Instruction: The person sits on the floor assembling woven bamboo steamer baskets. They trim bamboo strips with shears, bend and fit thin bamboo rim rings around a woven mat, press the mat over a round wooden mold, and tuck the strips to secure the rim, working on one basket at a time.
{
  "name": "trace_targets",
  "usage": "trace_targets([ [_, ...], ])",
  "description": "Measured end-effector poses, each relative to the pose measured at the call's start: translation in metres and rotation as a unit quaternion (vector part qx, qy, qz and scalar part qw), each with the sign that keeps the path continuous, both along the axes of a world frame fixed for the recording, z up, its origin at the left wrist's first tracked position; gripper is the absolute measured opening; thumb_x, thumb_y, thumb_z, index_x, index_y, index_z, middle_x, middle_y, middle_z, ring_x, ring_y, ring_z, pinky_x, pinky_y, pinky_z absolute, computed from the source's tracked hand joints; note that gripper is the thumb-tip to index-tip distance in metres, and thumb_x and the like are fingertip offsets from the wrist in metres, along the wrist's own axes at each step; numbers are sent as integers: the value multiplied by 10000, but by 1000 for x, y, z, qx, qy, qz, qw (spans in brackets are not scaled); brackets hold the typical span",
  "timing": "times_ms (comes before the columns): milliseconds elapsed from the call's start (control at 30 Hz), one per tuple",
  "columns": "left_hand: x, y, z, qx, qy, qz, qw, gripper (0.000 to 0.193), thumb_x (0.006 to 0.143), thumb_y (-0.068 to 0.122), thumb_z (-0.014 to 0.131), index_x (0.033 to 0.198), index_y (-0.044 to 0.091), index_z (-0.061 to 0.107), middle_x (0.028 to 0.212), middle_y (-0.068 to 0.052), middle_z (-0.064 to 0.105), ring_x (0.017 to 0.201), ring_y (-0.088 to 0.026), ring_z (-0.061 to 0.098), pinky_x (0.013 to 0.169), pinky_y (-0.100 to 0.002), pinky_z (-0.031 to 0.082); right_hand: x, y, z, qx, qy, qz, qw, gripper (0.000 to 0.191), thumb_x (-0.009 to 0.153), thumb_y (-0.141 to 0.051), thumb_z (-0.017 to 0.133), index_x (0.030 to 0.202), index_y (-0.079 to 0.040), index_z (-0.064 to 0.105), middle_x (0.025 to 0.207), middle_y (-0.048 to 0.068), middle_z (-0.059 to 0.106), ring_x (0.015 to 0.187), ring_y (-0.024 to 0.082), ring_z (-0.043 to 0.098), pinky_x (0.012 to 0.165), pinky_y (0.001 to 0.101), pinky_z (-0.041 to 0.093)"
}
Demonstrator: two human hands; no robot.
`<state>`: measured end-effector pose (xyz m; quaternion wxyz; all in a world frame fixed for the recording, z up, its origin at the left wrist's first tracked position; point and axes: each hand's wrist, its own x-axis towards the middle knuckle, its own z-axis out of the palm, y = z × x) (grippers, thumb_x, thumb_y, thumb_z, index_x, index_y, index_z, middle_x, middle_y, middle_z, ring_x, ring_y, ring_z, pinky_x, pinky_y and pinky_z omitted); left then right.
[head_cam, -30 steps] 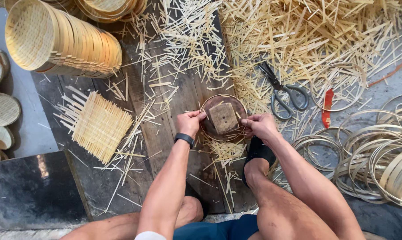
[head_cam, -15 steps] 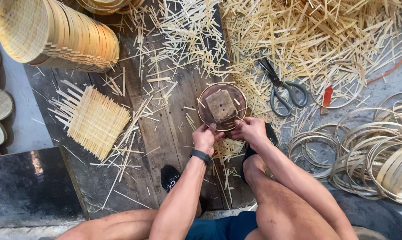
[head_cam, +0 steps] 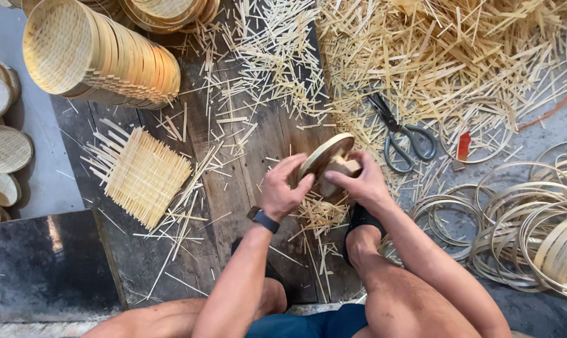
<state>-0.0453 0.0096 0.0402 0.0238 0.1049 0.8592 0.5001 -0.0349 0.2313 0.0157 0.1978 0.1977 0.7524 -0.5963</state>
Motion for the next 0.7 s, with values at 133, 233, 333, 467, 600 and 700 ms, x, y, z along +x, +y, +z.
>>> trace_targets([
  [133,-5,30,6,-3,23,34,999,318,1039,184,647,1306,12,662,1220,-225,715,1111,-357,716,940,-413,583,7,-18,-1,59,3,2,998,858,654,-335,907,1319,31,507,1139,146,668,1016,200,670,883,324,563],
  [233,-4,37,2,-49,62,51,996,315,1046,217,630,1293,25,665,1150,-210,733,1016,-367,734,846,-423,596,11,-23,-6,58,6,-30,998,889,633,-331,927,1303,42,478,1123,161,647,1005,205,653,865,337,558],
  [333,-4,36,-1,-76,76,59,993,311,1056,221,619,1297,28,658,1110,-201,740,966,-368,737,806,-430,594,14,-27,-9,55,9,-59,997,894,624,-325,925,1295,50,468,1115,170,641,997,205,652,849,339,562],
  [467,-6,32,0,-2,35,61,998,339,1051,271,616,1282,28,669,1088,-196,752,956,-330,761,811,-399,602,14,-31,-7,71,16,-64,995,857,644,-344,914,1277,42,486,1076,157,666,975,204,667,847,333,562],
  [600,-7,35,-2,52,-99,106,988,434,1061,385,532,1291,57,699,1024,-195,772,910,-291,786,788,-368,594,11,-24,-4,70,28,-38,996,763,621,-318,906,1203,26,551,994,126,693,902,199,686,798,335,574],
  [700,-11,34,-9,77,-37,64,994,457,1101,441,520,1262,51,695,1095,-216,766,997,-304,783,832,-373,610,4,-12,-4,66,11,-10,998,724,606,-314,911,1156,18,578,947,113,702,850,197,696,758,335,586],
])
